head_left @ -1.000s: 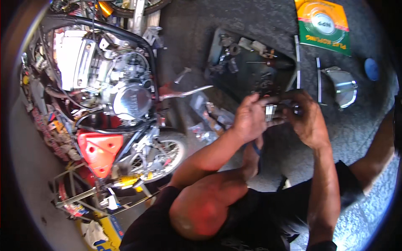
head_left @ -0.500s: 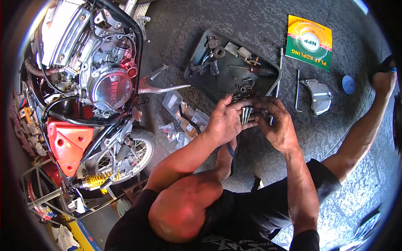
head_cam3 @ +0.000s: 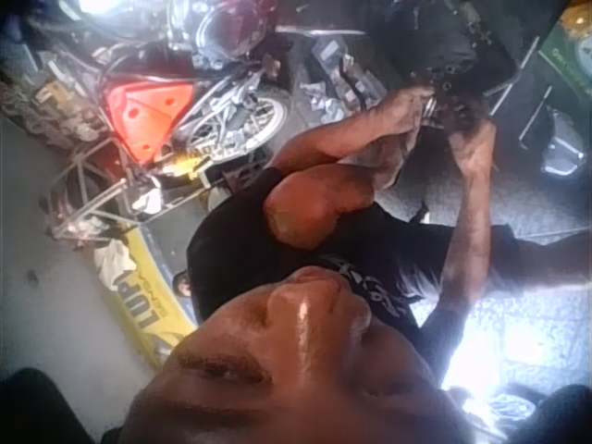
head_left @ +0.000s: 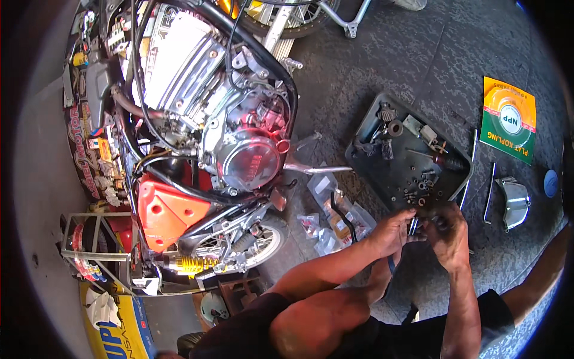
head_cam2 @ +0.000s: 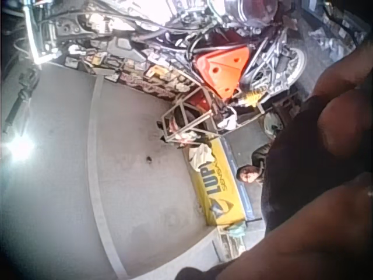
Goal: The person works on the engine area of a motorcycle, handling various small screws and bolts from a parts tray and using a t-handle wrench to tighten them onto the engine case.
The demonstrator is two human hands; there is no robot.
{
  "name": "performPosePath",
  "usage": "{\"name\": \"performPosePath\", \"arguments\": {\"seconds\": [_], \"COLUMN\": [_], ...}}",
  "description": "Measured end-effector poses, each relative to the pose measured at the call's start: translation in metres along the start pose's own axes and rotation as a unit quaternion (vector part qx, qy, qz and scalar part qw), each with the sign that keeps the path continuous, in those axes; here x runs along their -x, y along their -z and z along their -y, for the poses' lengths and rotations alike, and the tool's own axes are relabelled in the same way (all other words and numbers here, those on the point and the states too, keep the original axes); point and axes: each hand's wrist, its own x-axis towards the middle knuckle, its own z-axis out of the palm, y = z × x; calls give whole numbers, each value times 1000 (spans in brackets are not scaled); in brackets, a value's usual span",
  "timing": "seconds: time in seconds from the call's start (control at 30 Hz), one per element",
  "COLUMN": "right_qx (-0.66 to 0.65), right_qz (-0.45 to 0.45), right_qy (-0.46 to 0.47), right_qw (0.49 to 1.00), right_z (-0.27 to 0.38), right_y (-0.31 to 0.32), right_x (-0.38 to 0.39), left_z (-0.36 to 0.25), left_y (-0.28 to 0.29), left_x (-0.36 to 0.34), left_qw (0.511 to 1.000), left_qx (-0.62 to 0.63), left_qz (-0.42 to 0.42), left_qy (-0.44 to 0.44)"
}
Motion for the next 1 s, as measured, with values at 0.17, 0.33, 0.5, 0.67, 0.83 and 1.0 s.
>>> {"name": "performPosePath", "arguments": {"seconds": [0.17, 0.33, 0.5, 0.67, 0.83, 1.0], "right_qx": [-285, -323, -431, -450, -463, -510], "right_qz": [16, 82, 135, 172, 169, 126], "right_qy": [-116, 41, 73, 59, 60, 65], "right_qw": [951, 942, 889, 874, 868, 848], "right_z": [12, 61, 107, 126, 130, 131], "right_y": [-13, -74, -133, -168, -182, -188], "right_x": [-31, -112, -188, -219, -229, -228], "left_z": [-2, -3, -33, -45, -51, -51], "left_y": [28, 60, 53, 79, 94, 102], "left_x": [-4, 12, 33, 45, 45, 41], "left_qw": [999, 997, 992, 993, 987, 989], "left_qx": [11, 73, 111, 105, 136, 138], "left_qz": [48, 29, 62, 21, 61, 14], "left_qy": [8, 14, -27, -45, -54, -41]}}
